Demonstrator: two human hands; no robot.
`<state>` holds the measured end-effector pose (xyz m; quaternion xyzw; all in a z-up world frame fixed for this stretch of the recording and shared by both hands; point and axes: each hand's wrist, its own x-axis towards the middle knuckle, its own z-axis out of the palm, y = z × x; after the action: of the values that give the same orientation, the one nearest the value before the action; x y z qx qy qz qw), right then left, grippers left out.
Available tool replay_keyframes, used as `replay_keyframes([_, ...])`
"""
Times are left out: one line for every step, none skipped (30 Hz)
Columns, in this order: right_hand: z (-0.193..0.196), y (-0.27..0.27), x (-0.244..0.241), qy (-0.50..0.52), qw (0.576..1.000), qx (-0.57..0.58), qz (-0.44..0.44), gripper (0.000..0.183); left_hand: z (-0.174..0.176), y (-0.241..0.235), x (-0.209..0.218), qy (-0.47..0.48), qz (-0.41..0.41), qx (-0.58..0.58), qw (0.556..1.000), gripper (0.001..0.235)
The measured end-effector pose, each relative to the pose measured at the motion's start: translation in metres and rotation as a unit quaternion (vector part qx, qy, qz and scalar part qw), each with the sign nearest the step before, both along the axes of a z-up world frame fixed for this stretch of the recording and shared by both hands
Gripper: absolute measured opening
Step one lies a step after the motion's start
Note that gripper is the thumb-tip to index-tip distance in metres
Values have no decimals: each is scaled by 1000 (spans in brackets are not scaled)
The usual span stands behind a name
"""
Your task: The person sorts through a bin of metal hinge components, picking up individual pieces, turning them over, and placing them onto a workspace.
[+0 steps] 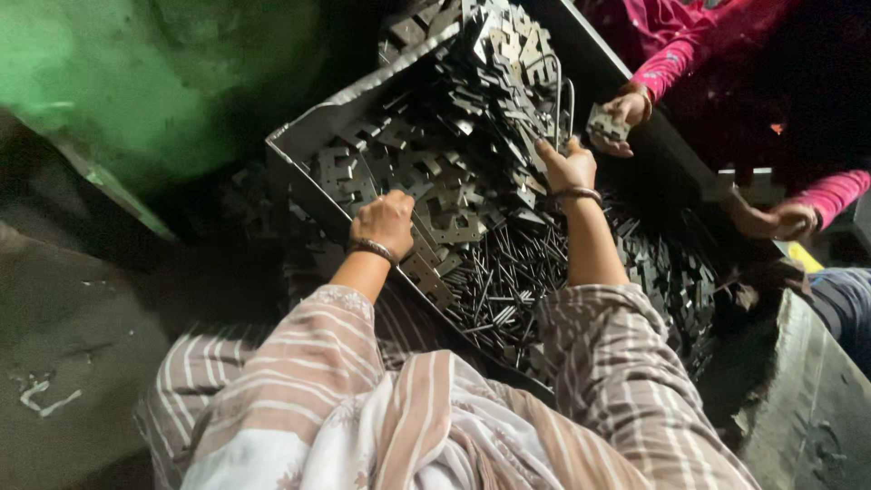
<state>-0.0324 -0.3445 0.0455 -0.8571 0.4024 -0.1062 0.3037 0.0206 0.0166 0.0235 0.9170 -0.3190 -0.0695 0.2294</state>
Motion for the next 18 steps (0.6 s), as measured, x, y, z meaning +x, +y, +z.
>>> replay_keyframes([-9,-8,23,12,999,18,-38,55,-2,0,0,-2,3,-25,1000,18])
replay_keyframes([-17,-15,43,24,996,37,-74,52,-4,0,-1,-22,-1,-50,999,18])
replay_keyframes([-22,-25,59,18,990,115,-84,43,-6,0,-1,-42,-6,-74,996,17])
replay_keyframes([-28,-33,72,16,976,194,-94,34,-8,0,-1,-59,-10,-97,993,17])
replay_keyframes([-33,-42,85,14,957,271,-103,25,-10,0,1,-59,-8,-107,992,16])
replay_keyframes([-37,-49,92,11,936,339,-93,22,-12,0,-2,-56,-6,-118,991,16])
replay_keyframes([-41,-55,98,19,926,368,-84,21,-13,-1,-3,-53,-4,-128,990,15])
replay_keyframes([-46,-56,103,36,931,357,-69,20,-14,1,-2,-61,-5,-136,989,17])
replay_keyframes([-50,-54,107,67,946,313,-46,20,-14,4,-2,-69,-5,-143,987,19])
replay_keyframes([-50,-55,105,99,964,248,-19,19,-14,3,-1,-78,-9,-152,985,22])
replay_keyframes([-49,-51,101,130,974,184,12,19,-12,3,-2,-75,-9,-151,986,22])
replay_keyframes([-45,-47,94,147,979,135,42,19,-10,3,-3,-72,-11,-150,986,22])
replay_keyframes([-41,-37,84,152,981,90,80,19,-8,2,-3,-69,-12,-149,986,22])
replay_keyframes([-33,-25,79,158,978,37,134,21,-6,3,-3,-65,-7,-137,988,26])
replay_keyframes([-23,-14,71,146,980,57,119,19,-3,3,-1,-62,-3,-126,990,29])
replay_keyframes([-16,0,55,137,982,80,101,21,-3,3,-2,-54,0,-113,992,33])
replay_keyframes([-9,15,40,128,983,102,84,26,-3,2,-3,-64,7,-129,990,46])
replay_keyframes([-1,34,25,137,983,63,104,41,-2,2,-2,-75,12,-143,987,59])
